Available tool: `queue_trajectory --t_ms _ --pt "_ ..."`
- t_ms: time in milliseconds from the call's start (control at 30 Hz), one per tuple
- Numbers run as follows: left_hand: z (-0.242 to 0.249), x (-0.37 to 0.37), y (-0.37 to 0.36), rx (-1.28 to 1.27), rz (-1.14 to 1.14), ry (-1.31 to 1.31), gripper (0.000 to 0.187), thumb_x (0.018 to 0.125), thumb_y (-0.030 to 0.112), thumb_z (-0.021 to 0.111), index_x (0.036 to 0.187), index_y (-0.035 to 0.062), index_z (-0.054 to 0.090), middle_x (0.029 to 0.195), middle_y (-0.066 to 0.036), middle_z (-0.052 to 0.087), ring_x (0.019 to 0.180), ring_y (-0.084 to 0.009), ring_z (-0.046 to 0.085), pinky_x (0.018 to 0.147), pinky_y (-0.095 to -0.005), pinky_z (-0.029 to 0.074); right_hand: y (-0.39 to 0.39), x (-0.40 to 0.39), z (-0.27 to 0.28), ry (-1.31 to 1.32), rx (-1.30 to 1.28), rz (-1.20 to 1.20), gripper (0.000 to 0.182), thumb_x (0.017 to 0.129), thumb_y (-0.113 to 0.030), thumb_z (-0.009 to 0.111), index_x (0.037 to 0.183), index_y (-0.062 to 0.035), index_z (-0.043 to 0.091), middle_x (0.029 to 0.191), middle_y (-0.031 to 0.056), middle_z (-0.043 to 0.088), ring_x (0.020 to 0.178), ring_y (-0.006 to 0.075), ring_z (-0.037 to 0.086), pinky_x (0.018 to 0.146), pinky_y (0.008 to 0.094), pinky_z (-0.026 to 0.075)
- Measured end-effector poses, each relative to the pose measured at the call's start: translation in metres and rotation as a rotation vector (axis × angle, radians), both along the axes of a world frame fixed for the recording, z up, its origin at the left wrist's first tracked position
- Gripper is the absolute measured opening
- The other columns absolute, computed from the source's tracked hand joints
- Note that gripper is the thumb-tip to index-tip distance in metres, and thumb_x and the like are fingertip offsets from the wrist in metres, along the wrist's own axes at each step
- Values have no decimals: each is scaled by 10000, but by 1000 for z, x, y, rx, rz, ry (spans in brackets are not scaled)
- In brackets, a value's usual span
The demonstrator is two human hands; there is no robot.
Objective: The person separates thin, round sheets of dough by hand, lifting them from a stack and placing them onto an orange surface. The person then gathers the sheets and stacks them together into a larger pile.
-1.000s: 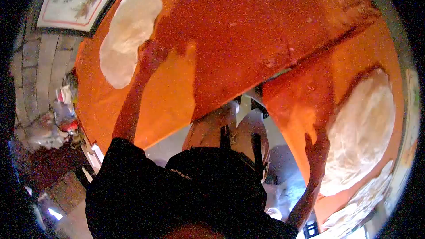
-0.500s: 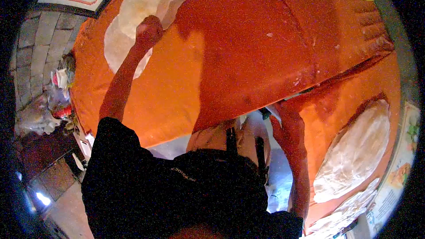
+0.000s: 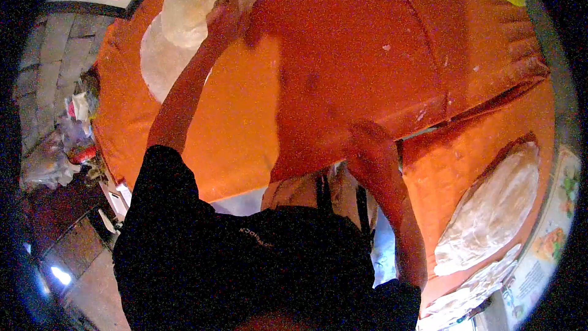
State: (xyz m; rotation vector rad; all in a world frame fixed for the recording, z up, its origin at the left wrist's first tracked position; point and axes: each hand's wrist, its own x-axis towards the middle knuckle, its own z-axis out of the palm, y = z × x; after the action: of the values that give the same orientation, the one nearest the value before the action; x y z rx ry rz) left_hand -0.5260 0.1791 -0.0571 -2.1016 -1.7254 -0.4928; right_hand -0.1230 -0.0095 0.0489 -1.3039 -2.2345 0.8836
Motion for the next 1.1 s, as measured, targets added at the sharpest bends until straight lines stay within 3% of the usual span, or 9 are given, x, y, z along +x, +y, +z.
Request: queue_trajectory --t_ms 133,233,400,567,700,833,867,967,1100 --pt "-43 -31 29 -287 119 -269 303 791 216 613 1039 45 593 832 -142 641 709 -306 644 612 -398 517 7 -14 -19 2 50 54 295 817 -122 662 1085 -3 626 1083 216 640 1006 387 609 868 427 507" --pt "68 27 0 -346 203 -390 328 786 171 586 1088 53 641 895 -175 684 795 -301 677 698 -381 528 22 -22 -47 283 -282 -137 334 867 -233 620 1129 -26 607 1116 179 641 1006 336 613 871 429 505" --pt "111 78 -82 -358 61 -756 358 787 150 543 1110 47 658 966 -198 692 865 -304 686 801 -373 522 57 -55 -72 799 -911 -476 382 930 -340 539 1182 -56 578 1137 145 638 1003 291 613 872 420 500" --pt "133 79 -114 -538 83 -1228 337 797 73 567 1124 35 642 937 -119 694 770 -174 652 665 -292 526 84 -78 -75 907 -1088 -517 414 964 -370 466 1246 -78 548 1172 153 625 1048 298 599 910 421 482" --pt "136 103 -139 -487 -247 -1004 339 813 87 610 1143 12 621 985 -130 694 804 -165 665 643 -287 528 97 -84 -77 1134 -1125 -602 443 991 -394 408 1297 -95 524 1200 159 614 1084 304 587 941 422 468" --pt "107 137 -175 -777 -644 -1004 380 790 144 679 1142 13 622 1053 -165 673 830 -272 674 668 -327 545 83 -34 -77 1874 -1171 -522 474 1017 -417 350 1348 -113 500 1228 165 603 1120 310 575 972 423 453" --pt "103 135 -179 -650 -655 -952 427 766 185 728 1145 21 621 1046 -167 669 875 -295 663 733 -351 542 86 -17 -73 1842 -1243 -569 482 1024 -423 335 1360 -117 494 1235 166 600 1129 312 572 979 423 450" --pt "54 85 -173 -607 -93 -568 526 765 268 752 1204 40 574 1113 -159 636 982 -337 623 856 -426 507 99 24 -71 1168 -1312 -744 428 1002 -342 413 1296 -61 549 1187 153 622 1099 281 583 941 394 471" --pt "31 6 -130 -273 419 -603 577 757 307 748 1229 38 554 1158 -185 613 1060 -365 588 927 -438 480 78 11 -72 436 -681 -682 398 925 -164 569 1279 15 540 1177 116 610 1068 200 578 925 340 470"
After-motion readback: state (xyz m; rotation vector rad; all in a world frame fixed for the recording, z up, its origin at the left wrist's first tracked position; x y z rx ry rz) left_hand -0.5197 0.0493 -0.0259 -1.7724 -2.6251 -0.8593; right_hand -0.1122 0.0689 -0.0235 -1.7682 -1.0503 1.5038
